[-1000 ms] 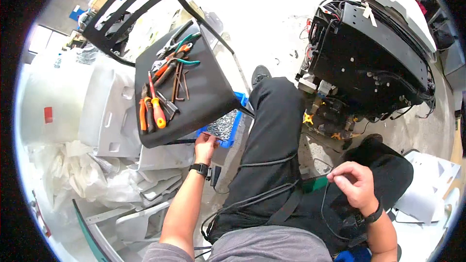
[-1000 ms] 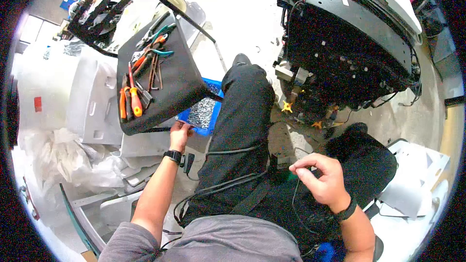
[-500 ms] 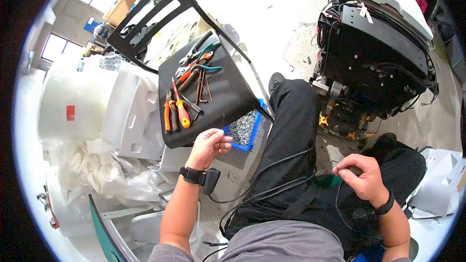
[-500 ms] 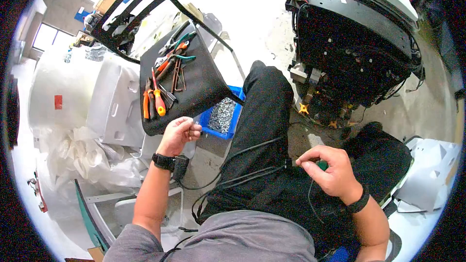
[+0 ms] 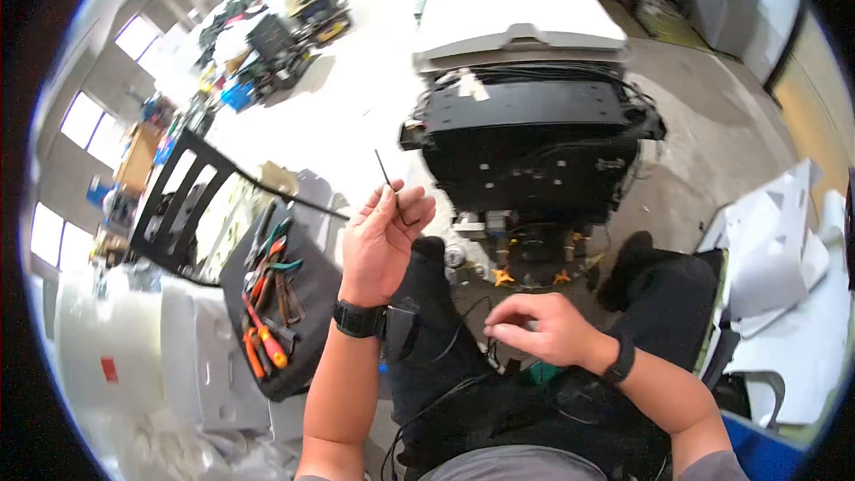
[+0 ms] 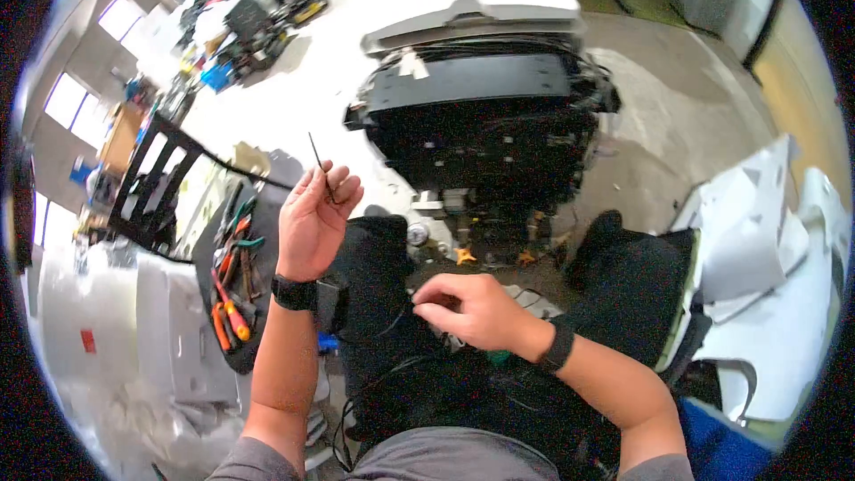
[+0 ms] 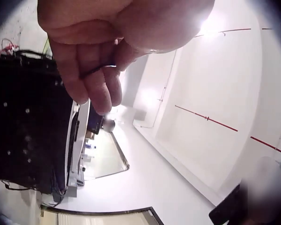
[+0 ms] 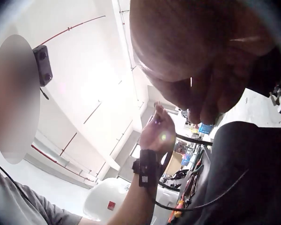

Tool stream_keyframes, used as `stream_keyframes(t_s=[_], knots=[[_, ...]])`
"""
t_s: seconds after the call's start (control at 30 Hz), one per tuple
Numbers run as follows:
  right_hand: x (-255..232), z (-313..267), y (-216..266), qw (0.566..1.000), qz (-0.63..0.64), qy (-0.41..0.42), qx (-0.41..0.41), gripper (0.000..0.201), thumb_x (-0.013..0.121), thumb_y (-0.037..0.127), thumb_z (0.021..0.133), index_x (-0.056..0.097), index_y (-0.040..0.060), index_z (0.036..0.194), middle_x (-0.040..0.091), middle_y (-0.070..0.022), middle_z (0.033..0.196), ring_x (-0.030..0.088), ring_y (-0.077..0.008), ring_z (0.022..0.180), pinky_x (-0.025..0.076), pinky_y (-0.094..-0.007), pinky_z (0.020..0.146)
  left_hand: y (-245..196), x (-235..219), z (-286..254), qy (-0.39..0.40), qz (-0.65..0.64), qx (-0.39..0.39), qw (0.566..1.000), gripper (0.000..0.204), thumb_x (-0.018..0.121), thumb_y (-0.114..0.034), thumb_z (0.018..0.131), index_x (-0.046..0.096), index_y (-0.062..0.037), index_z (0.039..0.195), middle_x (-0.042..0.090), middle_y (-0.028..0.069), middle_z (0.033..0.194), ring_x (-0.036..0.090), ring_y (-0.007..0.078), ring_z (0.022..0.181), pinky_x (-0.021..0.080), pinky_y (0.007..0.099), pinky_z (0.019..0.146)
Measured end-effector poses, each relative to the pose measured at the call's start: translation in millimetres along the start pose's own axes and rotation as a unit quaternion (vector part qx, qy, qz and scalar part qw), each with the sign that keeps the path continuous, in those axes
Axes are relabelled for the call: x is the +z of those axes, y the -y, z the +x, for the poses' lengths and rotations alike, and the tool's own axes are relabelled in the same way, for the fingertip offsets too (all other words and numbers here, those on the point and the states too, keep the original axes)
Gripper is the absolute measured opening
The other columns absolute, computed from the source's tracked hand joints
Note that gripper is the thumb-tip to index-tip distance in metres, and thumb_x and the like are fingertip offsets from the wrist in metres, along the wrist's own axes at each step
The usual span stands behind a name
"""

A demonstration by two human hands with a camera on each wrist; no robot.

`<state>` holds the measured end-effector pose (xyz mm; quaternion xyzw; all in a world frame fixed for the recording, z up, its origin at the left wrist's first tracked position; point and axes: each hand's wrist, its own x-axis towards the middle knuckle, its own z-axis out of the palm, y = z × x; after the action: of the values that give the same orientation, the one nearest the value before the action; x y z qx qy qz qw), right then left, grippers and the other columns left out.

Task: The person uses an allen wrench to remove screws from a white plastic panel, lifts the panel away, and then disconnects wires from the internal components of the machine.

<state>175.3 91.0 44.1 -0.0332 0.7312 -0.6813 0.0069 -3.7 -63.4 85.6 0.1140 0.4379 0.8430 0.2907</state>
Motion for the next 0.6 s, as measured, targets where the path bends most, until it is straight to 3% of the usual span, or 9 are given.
stream_keyframes(t_s=[0.1,0.23,0.33,0.47,0.53,0.57,0.6], knots=[[-2.9,3.8,-5.6,1.0,-0.002,0.004,0.003,0.031,0.065,0.027,0.079,0.059,0.0016,0.097,0.064,-0.009,0.078,0.06,-0.0139,0.07,0.048,-0.027,0.064,34.3,20.8,31.7,0.035,-0.026,0.082,0.996,0.017,0.042,-0.015,0.093,0.052,-0.0031,0.1,0.062,0.015,0.098,0.061,0.027,0.093,0.047,0.0383,0.088],[2.0,4.8,-29.5,0.996,0.045,-0.071,0.029,0.044,0.066,0.037,0.077,0.058,-0.0032,0.093,0.063,-0.0129,0.075,0.06,-0.0184,0.068,0.047,-0.0305,0.065,72.0,41.3,51.8,-0.006,-0.026,0.134,0.991,0.015,0.042,-0.015,0.093,0.052,-0.0041,0.096,0.062,0.0138,0.1,0.06,0.026,0.094,0.047,0.0365,0.088],[-0.1,5.0,-41.1,0.992,0.013,-0.024,0.126,0.051,0.064,0.045,0.076,0.058,-0.0041,0.09,0.062,-0.0151,0.074,0.058,-0.0209,0.066,0.046,-0.0331,0.063,97.4,48.6,56.5,-0.043,0.034,0.17,0.984,0.014,0.042,-0.016,0.094,0.048,-0.003,0.096,0.06,0.0162,0.102,0.059,0.0264,0.096,0.046,0.0371,0.089],[8.1,2.5,-63.4,0.984,0.079,-0.077,0.143,0.05,0.062,0.047,0.077,0.057,-0.0027,0.077,0.06,-0.0154,0.067,0.056,-0.0219,0.06,0.044,-0.0349,0.059,122.8,41.2,59.0,-0.056,0.042,0.154,0.986,0.014,0.042,-0.016,0.094,0.047,-0.0029,0.095,0.059,0.0172,0.103,0.059,0.0267,0.096,0.046,0.0375,0.089],[5.8,2.9,-60.5,0.978,0.14,-0.07,0.137,0.051,0.062,0.048,0.077,0.057,-0.0031,0.075,0.06,-0.0152,0.067,0.056,-0.0225,0.06,0.045,-0.0349,0.06,133.1,34.8,59.6,-0.067,0.057,0.109,0.99,0.015,0.044,-0.016,0.093,0.046,-0.0019,0.097,0.058,0.0174,0.105,0.058,0.0273,0.097,0.046,0.0377,0.088],[5.6,2.8,-62.9,0.977,0.141,-0.072,0.141,0.051,0.062,0.048,0.077,0.057,-0.0031,0.075,0.06,-0.0152,0.067,0.056,-0.0225,0.06,0.045,-0.0349,0.06,138.9,33.6,59.1,-0.076,0.055,0.088,0.992,0.014,0.044,-0.015,0.093,0.046,-0.0014,0.095,0.061,0.016,0.098,0.061,0.0241,0.089,0.047,0.035,0.086],[4.9,2.8,-67.3,0.976,0.124,-0.031,0.176,0.051,0.062,0.048,0.077,0.058,-0.0032,0.077,0.061,-0.0148,0.069,0.056,-0.022,0.061,0.045,-0.0346,0.06,144.2,27.9,59.1,-0.076,0.053,0.084,0.992,0.014,0.044,-0.015,0.093,0.046,-0.0014,0.095,0.061,0.016,0.098,0.061,0.0241,0.089,0.047,0.035,0.086]])
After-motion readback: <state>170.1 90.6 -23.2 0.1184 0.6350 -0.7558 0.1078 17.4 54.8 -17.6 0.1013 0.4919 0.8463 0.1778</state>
